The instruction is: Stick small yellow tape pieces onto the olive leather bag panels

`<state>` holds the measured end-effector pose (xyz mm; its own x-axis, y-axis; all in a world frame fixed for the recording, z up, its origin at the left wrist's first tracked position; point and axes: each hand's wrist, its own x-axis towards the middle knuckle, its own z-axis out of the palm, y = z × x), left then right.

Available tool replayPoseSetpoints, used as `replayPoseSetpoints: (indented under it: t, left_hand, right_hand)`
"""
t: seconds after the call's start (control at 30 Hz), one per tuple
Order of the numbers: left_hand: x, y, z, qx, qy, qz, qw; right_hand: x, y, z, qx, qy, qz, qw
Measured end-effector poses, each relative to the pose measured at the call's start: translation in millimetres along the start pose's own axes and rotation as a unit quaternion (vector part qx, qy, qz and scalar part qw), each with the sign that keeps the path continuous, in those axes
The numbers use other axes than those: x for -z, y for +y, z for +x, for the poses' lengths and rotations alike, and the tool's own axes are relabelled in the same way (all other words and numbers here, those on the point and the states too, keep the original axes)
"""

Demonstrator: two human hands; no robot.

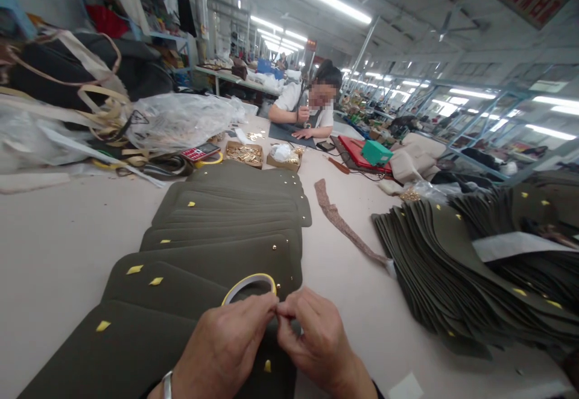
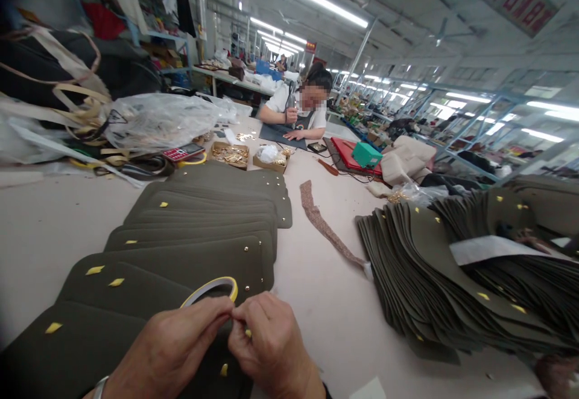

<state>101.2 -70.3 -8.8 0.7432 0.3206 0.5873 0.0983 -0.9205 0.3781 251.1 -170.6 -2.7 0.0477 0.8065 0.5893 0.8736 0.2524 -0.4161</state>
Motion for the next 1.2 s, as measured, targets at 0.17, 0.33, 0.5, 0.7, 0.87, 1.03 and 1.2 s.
replayPoseSetpoints:
  t: [0.17,0.33,0.5,0.7,0.87,1.03,1.2]
  left_hand:
    - [4.8,1.9,2.6,0.007,0.001,0.018,1.0]
    - [8.1,7.0,5.0,-0.043,0.062,0.031,0.997]
    - [-0.4,-1.2,-2.6,-0.01,0.003,0.069,0.998]
    - [-18.6,-13.9,-6.5,0.087,-0.212,0.118,0.966]
    - [-20.9,-13.7,-6.1,0.108,-0.245,0.097,0.959]
    - [-20.9,-14.7,-10.3,0.112,-0.238,0.074,0.962]
    - [-22.1,-14.0,-13.1,0.108,-0.232,0.073,0.964]
  right_hand:
    - [-10.5,-7.5,-0.2,-0.13,0.034,0.066,0.989]
    - [-14.9,-2.1,9.1,-0.442,0.018,0.302,0.844]
    - [-12.5,28.8,11.8,-0.508,-0.024,0.346,0.788]
    - [-17.9,35.8,3.4,-0.439,-0.089,0.22,0.866]
    - [-18.9,29.2,10.8,-0.341,-0.124,0.099,0.927]
    - [-24.5,28.8,12.7,-0.275,-0.138,0.024,0.951]
    - [-30.4,31.4,12.1,-0.273,-0.137,-0.018,0.952]
